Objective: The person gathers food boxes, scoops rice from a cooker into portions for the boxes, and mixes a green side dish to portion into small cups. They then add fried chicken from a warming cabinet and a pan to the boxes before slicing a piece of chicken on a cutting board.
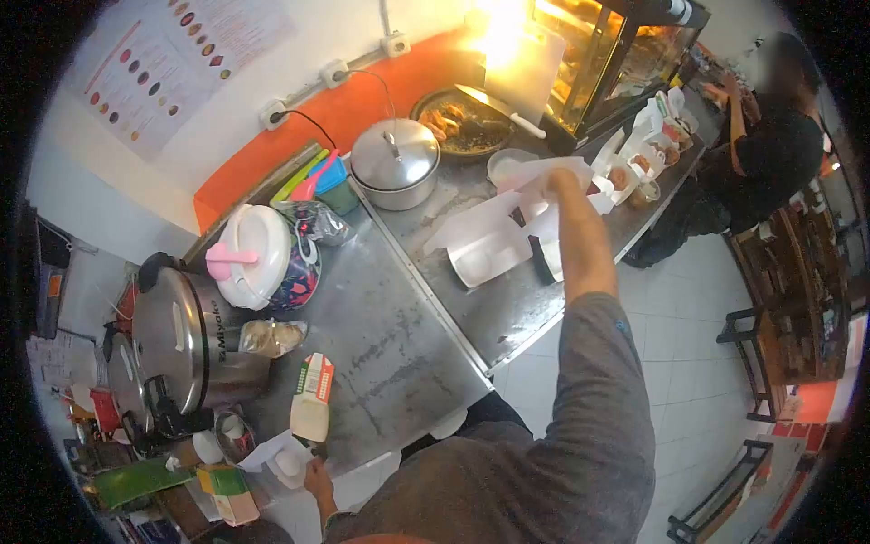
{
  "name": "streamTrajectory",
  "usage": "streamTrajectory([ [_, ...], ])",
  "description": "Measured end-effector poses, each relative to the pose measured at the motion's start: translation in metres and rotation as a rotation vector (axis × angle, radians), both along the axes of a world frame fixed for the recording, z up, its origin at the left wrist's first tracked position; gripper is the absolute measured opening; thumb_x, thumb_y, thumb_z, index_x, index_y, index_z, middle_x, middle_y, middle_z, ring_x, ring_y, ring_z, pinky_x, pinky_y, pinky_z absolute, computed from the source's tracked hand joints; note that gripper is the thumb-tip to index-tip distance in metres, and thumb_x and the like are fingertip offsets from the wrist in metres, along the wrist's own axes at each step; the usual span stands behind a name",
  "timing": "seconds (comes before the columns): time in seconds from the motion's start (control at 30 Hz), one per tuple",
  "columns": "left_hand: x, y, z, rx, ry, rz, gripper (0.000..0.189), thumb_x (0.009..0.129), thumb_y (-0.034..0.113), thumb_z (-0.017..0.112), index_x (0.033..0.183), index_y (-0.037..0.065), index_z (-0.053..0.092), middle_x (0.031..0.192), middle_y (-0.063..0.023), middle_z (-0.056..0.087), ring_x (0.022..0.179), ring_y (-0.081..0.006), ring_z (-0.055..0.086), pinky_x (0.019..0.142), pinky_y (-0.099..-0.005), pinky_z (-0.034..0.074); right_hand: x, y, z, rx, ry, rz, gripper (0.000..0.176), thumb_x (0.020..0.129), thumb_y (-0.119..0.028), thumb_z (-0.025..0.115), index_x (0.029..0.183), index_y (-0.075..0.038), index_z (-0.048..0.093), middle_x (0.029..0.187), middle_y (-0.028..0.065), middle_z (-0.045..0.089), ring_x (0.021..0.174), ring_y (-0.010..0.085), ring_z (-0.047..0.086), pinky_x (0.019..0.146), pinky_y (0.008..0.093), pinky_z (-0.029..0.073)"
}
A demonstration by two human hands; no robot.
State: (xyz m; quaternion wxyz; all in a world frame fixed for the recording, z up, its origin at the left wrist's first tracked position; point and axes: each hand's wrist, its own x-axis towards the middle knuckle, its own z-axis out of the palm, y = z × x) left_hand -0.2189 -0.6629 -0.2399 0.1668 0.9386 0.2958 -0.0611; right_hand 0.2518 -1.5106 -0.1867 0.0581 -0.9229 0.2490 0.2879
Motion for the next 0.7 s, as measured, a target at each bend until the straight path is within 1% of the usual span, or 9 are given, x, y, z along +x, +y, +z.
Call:
streamTrajectory([
  [0.07, 0.009, -0.026, 0.021, 0.039, 0.120, 0.009, 0.037, 0.089, 0.040, 0.051, 0.100, 0.007, 0.064, 0.088, -0.0156, 0.068, 0.084, -0.0350, 0.064, 0.076, -0.0443, 0.047, 0.020, -0.022, -0.068, 0.102, 0.187, 0.005, 0.053, 0.058, -0.038, 0.075, 0.104, -0.012, 0.068, 0.107, 0.0146, 0.066, 0.094, 0.0372, 0.063, 0.085, 0.0485, 0.048],
  [0.17, 0.007, -0.042, 0.024, 0.092, 0.219, -0.021, 0.038, 0.089, 0.039, 0.050, 0.095, 0.004, 0.065, 0.088, -0.0180, 0.067, 0.083, -0.0376, 0.063, 0.074, -0.0471, 0.048, 0.031, -0.012, -0.105, 0.004, -0.075, 0.192, 0.057, 0.061, -0.038, 0.075, 0.112, -0.015, 0.064, 0.114, 0.0164, 0.062, 0.103, 0.0353, 0.059, 0.090, 0.0449, 0.046],
  [0.3, 0.006, -0.052, 0.012, 0.169, 0.241, -0.065, 0.035, 0.091, 0.031, 0.049, 0.088, -0.001, 0.064, 0.082, -0.0210, 0.064, 0.081, -0.0401, 0.061, 0.072, -0.0480, 0.047, -0.020, 0.057, 0.029, 0.140, -0.182, 0.079, 0.050, 0.068, -0.038, 0.071, 0.110, -0.013, 0.064, 0.106, 0.0163, 0.065, 0.102, 0.0327, 0.060, 0.087, 0.0422, 0.046],
  [0.33, 0.006, -0.060, 0.019, 0.207, 0.232, -0.088, 0.036, 0.092, 0.028, 0.047, 0.083, -0.002, 0.064, 0.079, -0.0203, 0.063, 0.077, -0.0398, 0.061, 0.067, -0.0471, 0.048, -0.042, 0.074, 0.069, 0.132, -0.303, 0.055, 0.048, 0.070, -0.039, 0.070, 0.110, -0.013, 0.064, 0.104, 0.0162, 0.065, 0.101, 0.0320, 0.060, 0.087, 0.0415, 0.046],
  [0.4, 0.006, -0.072, 0.023, 0.218, 0.199, -0.109, 0.036, 0.092, 0.028, 0.047, 0.081, -0.002, 0.063, 0.079, -0.0210, 0.063, 0.076, -0.0398, 0.061, 0.068, -0.0472, 0.048, -0.104, 0.097, 0.113, -0.126, -0.889, 0.049, 0.035, 0.075, -0.035, 0.068, 0.097, -0.008, 0.066, 0.094, 0.0144, 0.067, 0.092, 0.0310, 0.062, 0.081, 0.0407, 0.048],
  [0.43, 0.005, -0.080, 0.024, 0.228, 0.167, -0.124, 0.037, 0.092, 0.028, 0.047, 0.079, -0.003, 0.063, 0.079, -0.0217, 0.063, 0.075, -0.0398, 0.060, 0.068, -0.0472, 0.048, -0.129, 0.098, 0.112, -0.134, -0.884, 0.042, 0.035, 0.075, -0.035, 0.068, 0.097, -0.008, 0.066, 0.094, 0.0144, 0.067, 0.092, 0.0310, 0.062, 0.081, 0.0407, 0.048],
  [0.5, 0.007, -0.107, 0.048, 0.215, 0.129, -0.190, 0.036, 0.092, 0.027, 0.047, 0.077, -0.002, 0.063, 0.078, -0.0212, 0.063, 0.075, -0.0398, 0.060, 0.067, -0.0472, 0.047, -0.185, 0.092, 0.105, -0.018, -1.460, 0.032, 0.027, 0.081, -0.028, 0.062, 0.097, -0.007, 0.066, 0.088, 0.0115, 0.068, 0.083, 0.0291, 0.065, 0.081, 0.0420, 0.048],
  [0.6, 0.018, -0.160, 0.072, 0.167, 0.125, -0.289, 0.034, 0.091, 0.026, 0.048, 0.077, 0.000, 0.065, 0.079, -0.0203, 0.064, 0.073, -0.0372, 0.063, 0.064, -0.0476, 0.048, -0.271, 0.088, 0.081, 0.025, -1.192, -0.243, 0.031, 0.081, -0.031, 0.062, 0.097, -0.004, 0.065, 0.091, 0.0168, 0.067, 0.088, 0.0306, 0.064, 0.081, 0.0416, 0.048],
  [0.7, 0.040, -0.206, 0.043, 0.049, 0.020, -0.697, 0.034, 0.089, 0.025, 0.048, 0.078, -0.002, 0.064, 0.080, -0.0247, 0.063, 0.077, -0.0402, 0.062, 0.066, -0.0482, 0.048, -0.314, 0.064, 0.005, 0.169, -0.867, -0.351, 0.036, 0.081, -0.033, 0.062, 0.100, -0.002, 0.064, 0.096, 0.0211, 0.065, 0.095, 0.0340, 0.062, 0.086, 0.0416, 0.047],
])
